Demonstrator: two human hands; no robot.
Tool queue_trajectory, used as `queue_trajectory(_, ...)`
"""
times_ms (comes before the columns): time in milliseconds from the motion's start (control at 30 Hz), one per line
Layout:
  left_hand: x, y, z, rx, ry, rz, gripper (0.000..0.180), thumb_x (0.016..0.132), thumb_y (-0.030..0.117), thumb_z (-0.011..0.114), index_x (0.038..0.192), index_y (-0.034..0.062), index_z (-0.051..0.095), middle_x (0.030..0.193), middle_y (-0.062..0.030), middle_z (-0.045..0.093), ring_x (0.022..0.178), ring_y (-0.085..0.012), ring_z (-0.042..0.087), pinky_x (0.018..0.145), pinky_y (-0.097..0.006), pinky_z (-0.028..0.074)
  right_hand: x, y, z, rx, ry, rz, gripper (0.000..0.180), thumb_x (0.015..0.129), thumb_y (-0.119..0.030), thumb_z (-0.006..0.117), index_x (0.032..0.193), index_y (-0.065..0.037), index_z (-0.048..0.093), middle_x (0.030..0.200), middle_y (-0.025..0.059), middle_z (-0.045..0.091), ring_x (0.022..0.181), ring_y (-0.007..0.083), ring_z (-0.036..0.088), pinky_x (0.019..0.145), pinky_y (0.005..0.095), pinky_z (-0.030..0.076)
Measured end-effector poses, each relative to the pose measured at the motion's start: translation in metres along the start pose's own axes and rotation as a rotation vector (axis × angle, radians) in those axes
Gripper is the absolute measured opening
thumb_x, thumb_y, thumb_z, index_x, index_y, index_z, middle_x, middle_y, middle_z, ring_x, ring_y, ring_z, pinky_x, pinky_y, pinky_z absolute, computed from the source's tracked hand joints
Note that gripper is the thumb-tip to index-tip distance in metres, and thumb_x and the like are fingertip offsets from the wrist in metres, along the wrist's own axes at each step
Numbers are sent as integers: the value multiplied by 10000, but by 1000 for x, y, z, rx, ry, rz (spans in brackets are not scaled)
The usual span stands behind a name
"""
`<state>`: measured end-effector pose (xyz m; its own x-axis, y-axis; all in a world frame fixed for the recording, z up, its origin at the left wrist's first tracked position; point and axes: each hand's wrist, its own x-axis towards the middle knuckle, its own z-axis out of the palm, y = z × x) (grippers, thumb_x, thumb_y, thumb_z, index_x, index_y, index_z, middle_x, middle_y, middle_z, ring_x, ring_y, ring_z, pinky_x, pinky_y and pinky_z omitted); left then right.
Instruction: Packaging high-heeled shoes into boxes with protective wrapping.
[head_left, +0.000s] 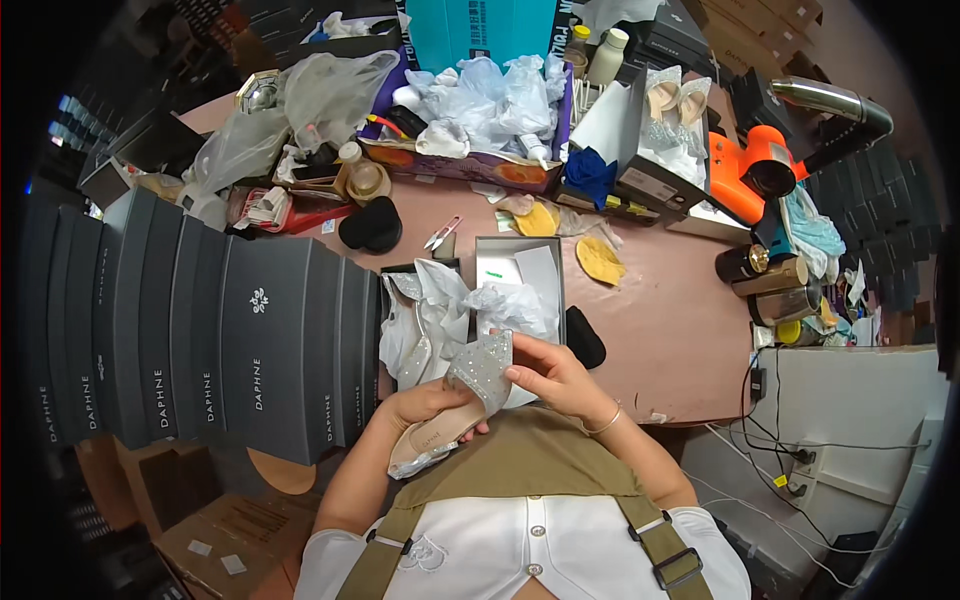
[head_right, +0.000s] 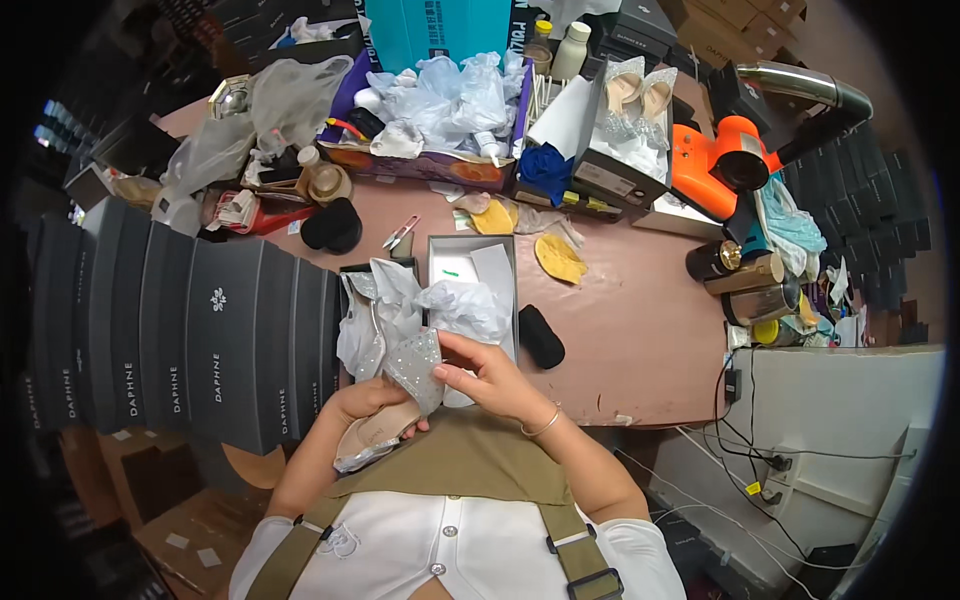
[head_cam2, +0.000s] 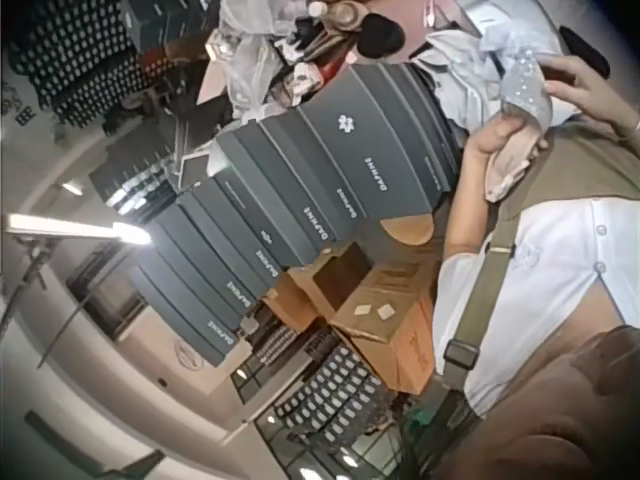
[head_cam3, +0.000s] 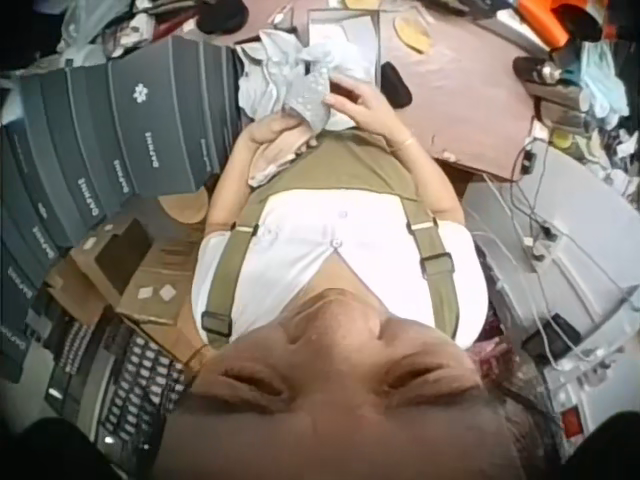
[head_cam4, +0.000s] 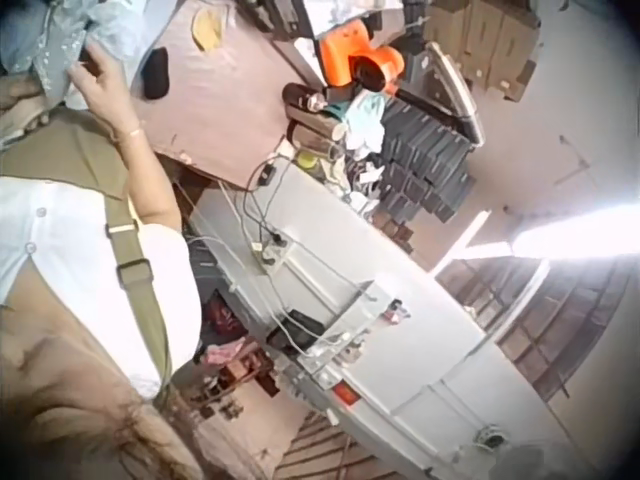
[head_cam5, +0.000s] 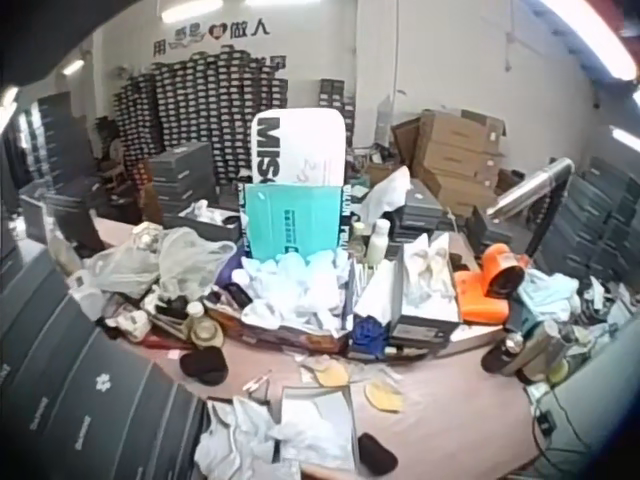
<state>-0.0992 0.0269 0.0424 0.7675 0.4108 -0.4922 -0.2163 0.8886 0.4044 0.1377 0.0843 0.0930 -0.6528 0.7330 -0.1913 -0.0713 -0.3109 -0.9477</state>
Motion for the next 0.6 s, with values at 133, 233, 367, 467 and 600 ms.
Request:
queue_trajectory(133,2,6,-5,-5,3,-37,453,933,365,548,1216,15,491,950,-159,651,749,-193,655,657,-307,558,1,-7,-5,-104,-8,8,480,907,-134,599,1353,-25,457,1184,60,585,976,111,572,858,278,473)
queue_trajectory(233,7,9,-5,81,46,2,444,923,326,578,1236,24,489,951,-149,646,773,-193,649,666,-310,554,2,-14,-4,-93,-13,-1,462,894,-127,607,1332,-44,490,1189,75,594,954,122,587,855,280,477)
queue_trajectory(367,11,11,-6,45,62,45,508,855,259,665,1273,45,472,958,-133,639,791,-214,651,659,-313,550,4,-12,-6,-171,-14,-92,441,881,-115,607,1310,-65,521,1202,109,598,967,157,596,860,293,481)
queue_trajectory(467,13,8,-14,61,39,67,519,839,245,684,1271,43,479,994,-127,634,809,-211,648,664,-315,550,4,-16,-7,-205,-24,-122,436,868,-115,613,1295,-67,538,1207,128,596,1008,186,592,874,306,476)
queue_trajectory(600,14,3,-23,134,36,120,528,830,205,699,1280,34,484,1057,-93,630,867,-189,634,704,-319,542,1,-19,-5,-263,-47,-155,434,854,-107,614,1279,-54,550,1207,134,598,1072,221,580,905,318,457)
